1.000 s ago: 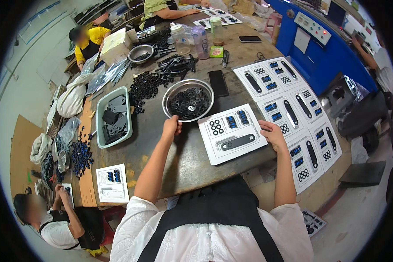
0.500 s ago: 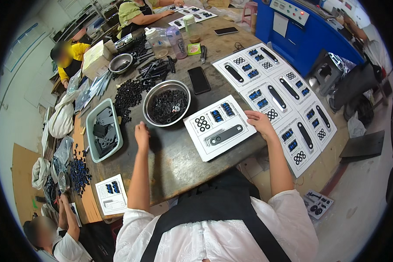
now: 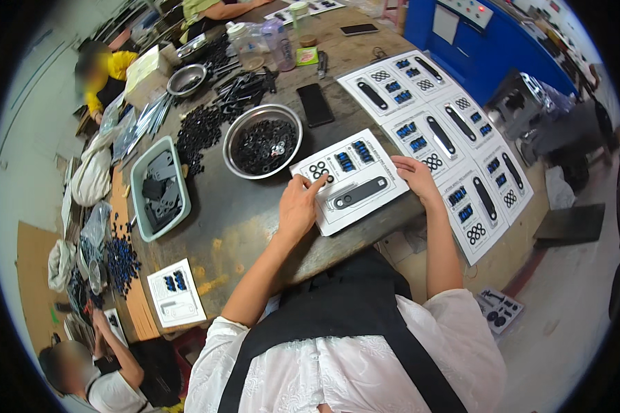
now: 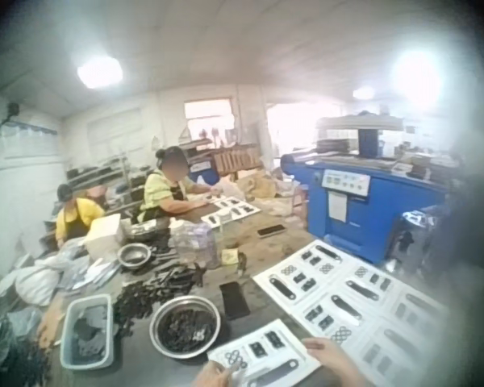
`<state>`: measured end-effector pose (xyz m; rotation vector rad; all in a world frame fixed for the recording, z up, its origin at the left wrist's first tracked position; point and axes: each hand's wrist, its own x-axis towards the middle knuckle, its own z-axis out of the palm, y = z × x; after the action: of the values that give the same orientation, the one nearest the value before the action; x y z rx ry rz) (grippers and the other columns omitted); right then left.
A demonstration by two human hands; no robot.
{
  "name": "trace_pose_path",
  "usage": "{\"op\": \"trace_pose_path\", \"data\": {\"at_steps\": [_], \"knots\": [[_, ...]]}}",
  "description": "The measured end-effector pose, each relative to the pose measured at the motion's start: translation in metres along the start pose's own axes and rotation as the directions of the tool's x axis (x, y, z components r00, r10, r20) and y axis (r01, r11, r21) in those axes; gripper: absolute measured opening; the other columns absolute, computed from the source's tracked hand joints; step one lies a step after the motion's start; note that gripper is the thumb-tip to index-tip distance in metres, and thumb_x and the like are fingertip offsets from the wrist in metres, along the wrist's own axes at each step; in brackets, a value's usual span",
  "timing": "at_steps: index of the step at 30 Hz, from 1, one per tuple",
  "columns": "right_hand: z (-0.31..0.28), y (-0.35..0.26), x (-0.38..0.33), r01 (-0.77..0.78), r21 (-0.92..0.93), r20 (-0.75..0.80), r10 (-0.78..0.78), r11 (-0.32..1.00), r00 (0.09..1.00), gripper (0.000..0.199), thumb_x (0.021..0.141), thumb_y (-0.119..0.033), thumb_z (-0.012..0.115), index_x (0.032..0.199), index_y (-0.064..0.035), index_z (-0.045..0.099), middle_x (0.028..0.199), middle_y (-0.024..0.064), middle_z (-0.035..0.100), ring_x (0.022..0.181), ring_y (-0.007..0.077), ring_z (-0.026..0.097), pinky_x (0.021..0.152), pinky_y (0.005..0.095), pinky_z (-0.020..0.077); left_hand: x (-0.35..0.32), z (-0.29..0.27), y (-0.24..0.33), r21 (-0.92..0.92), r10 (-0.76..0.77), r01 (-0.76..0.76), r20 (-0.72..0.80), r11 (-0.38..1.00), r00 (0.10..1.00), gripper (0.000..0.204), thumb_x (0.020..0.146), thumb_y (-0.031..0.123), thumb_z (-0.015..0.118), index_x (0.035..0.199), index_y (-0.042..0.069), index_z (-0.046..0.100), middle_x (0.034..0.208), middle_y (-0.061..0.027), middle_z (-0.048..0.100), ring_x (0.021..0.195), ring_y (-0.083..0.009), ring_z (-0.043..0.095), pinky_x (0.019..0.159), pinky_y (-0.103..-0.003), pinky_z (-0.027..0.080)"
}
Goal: The person assembles small hardware components onto printed cardboard sheets, placing black rings and a long black handle into designated slots. They repeatedly pick parts from bowls and trays, arrange them on the sheets, and move completed sheets aside.
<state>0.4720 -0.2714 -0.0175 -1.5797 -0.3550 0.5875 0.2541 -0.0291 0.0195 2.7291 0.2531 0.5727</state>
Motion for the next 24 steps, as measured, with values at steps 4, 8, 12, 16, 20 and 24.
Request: {"op": "trace_pose_path", "data": {"at_steps": [4, 8, 12, 16, 20, 24], "knots": [[0.003, 0.000, -0.002, 0.015, -0.070, -0.010, -0.015, 0.997, 1.000, 0.036, 0.090, 0.006, 0.055, 0.123, 0.0019, 0.067, 0.114, 0.0111, 0.072, 0.102, 0.0162, 0.067, 0.092, 0.0261, 0.0503, 0.005, 0.005, -0.007, 0.093, 0.031, -0.033, 0.028, 0.995, 0.999, 0.048, 0.083, 0.003, 0.056, 0.125, 0.023, 0.071, 0.094, -0.0089, 0.052, 0.087, -0.0266, 0.055, 0.076, -0.037, 0.048], [0.000, -0.006, -0.010, -0.039, -0.013, -0.025, 0.039, 0.999, 0.999, 0.036, 0.093, 0.006, 0.049, 0.125, 0.0038, 0.065, 0.116, 0.0136, 0.071, 0.102, 0.0181, 0.067, 0.093, 0.0271, 0.0512, 0.008, 0.006, -0.008, 0.116, 0.101, -0.103, 0.021, 0.988, 0.995, 0.047, 0.084, 0.005, 0.056, 0.124, 0.024, 0.071, 0.094, -0.0080, 0.051, 0.088, -0.0251, 0.055, 0.077, -0.036, 0.047], [-0.003, -0.006, -0.012, -0.128, 0.041, 0.020, 0.127, 0.991, 0.992, 0.041, 0.095, 0.001, 0.043, 0.131, -0.0011, 0.062, 0.122, 0.0099, 0.069, 0.102, 0.0141, 0.067, 0.086, 0.0264, 0.0525, 0.007, 0.007, -0.012, 0.119, 0.129, -0.129, 0.013, 0.984, 0.992, 0.045, 0.084, 0.006, 0.057, 0.123, 0.023, 0.072, 0.094, -0.0079, 0.052, 0.089, -0.0243, 0.055, 0.077, -0.036, 0.046], [0.001, -0.009, -0.014, -0.137, 0.051, 0.013, 0.137, 0.989, 0.991, 0.041, 0.095, 0.001, 0.043, 0.132, -0.0008, 0.061, 0.122, 0.0103, 0.069, 0.102, 0.0137, 0.066, 0.086, 0.0265, 0.0526, 0.007, 0.004, -0.013, 0.111, 0.139, -0.139, 0.006, 0.984, 0.990, 0.044, 0.085, 0.005, 0.056, 0.123, 0.022, 0.071, 0.096, -0.0084, 0.053, 0.089, -0.0253, 0.056, 0.077, -0.036, 0.046], [-0.001, -0.006, -0.015, -0.133, 0.034, -0.004, 0.134, 0.990, 0.991, 0.041, 0.096, 0.000, 0.043, 0.132, -0.0008, 0.061, 0.123, 0.0105, 0.069, 0.103, 0.0142, 0.066, 0.086, 0.0265, 0.0525, 0.005, -0.010, -0.009, 0.035, 0.046, -0.044, -0.046, 0.998, 0.998, 0.047, 0.085, 0.002, 0.059, 0.128, 0.020, 0.067, 0.102, -0.0100, 0.056, 0.089, -0.0285, 0.057, 0.078, -0.039, 0.047], [-0.003, -0.004, -0.019, -0.148, 0.022, -0.039, 0.148, 0.989, 0.988, 0.039, 0.098, -0.003, 0.044, 0.134, -0.0015, 0.060, 0.127, 0.0113, 0.067, 0.106, 0.0152, 0.065, 0.085, 0.0256, 0.0524, -0.020, -0.051, -0.025, -0.102, -0.088, 0.069, -0.195, 0.992, 0.977, 0.047, 0.086, -0.003, 0.060, 0.129, 0.015, 0.064, 0.110, -0.0131, 0.059, 0.094, -0.0323, 0.060, 0.081, -0.040, 0.050]]}}
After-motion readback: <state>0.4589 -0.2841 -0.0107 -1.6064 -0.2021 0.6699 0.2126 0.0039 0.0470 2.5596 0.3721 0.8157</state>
